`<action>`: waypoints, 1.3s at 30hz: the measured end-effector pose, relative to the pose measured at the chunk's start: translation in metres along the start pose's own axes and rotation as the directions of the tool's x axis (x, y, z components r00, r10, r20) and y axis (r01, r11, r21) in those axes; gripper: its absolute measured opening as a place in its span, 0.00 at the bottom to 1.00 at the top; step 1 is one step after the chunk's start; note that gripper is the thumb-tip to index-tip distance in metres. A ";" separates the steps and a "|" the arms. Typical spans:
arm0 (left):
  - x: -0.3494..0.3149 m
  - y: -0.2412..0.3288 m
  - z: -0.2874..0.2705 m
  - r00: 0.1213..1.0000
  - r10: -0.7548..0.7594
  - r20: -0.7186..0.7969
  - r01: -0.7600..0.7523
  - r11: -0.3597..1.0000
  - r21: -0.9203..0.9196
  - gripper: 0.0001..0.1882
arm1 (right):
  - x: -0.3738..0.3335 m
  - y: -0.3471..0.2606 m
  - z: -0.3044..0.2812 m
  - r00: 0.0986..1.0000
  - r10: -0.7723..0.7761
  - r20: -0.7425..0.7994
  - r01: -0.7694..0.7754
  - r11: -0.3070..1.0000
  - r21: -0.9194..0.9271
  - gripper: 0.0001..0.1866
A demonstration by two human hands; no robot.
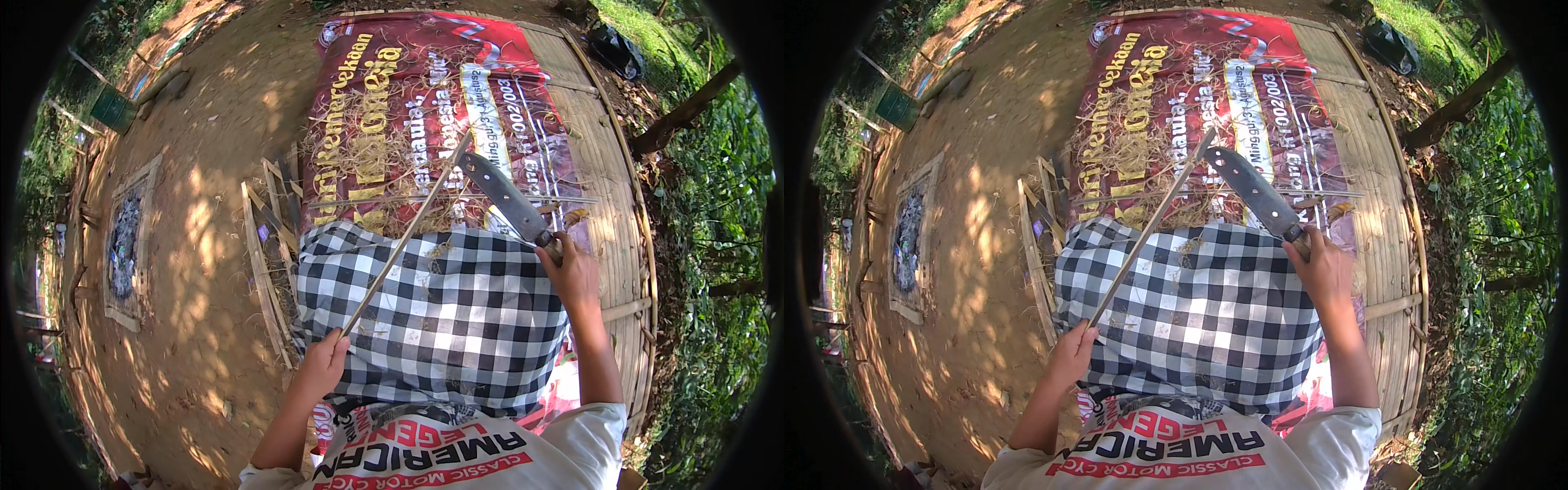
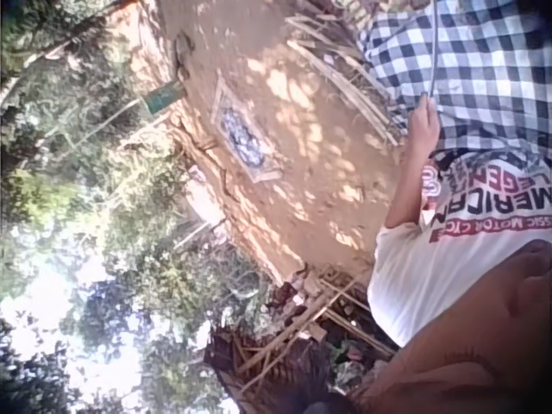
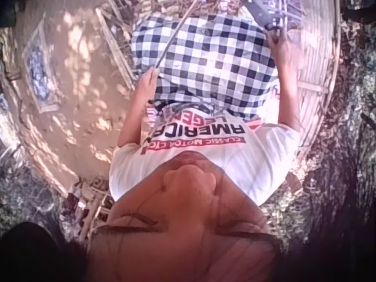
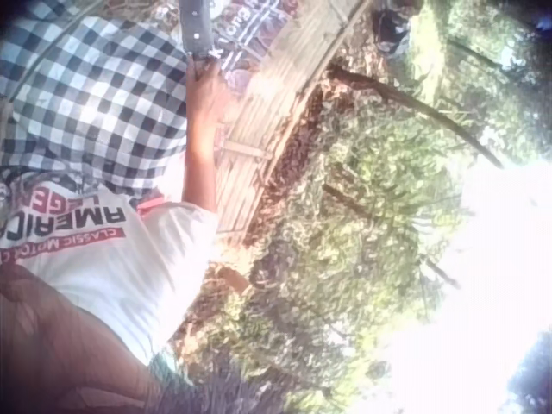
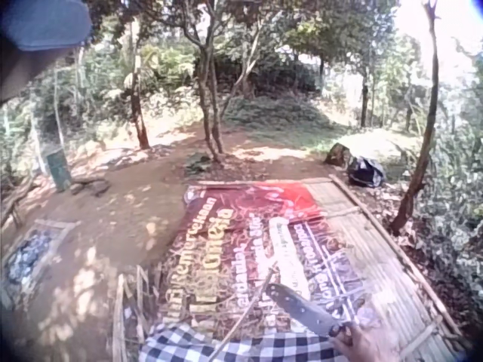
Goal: The person uses a cleaver to split a bamboo stick into thin strips on a padded work surface. They position the blade against the end of the bamboo and push it through to split the wood longitudinally, repeating the action for several pieces.
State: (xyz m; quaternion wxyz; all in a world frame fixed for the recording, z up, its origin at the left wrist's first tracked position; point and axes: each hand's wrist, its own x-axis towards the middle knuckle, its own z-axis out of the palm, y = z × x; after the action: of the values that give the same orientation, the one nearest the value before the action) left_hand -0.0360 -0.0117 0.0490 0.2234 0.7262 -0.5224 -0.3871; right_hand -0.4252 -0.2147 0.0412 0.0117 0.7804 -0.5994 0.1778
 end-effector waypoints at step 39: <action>0.037 -0.060 -0.012 0.985 -0.084 -0.152 0.086 0.996 0.003 0.16 | -0.007 -0.107 0.000 0.985 0.073 0.155 -0.132 0.899 0.417 0.22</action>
State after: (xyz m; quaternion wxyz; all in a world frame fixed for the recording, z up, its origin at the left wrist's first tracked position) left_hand 0.0147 -0.0257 0.0005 0.2421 0.7764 -0.4742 -0.3373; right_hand -0.3262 -0.1782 0.0595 -0.2086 0.7417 -0.5858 0.2513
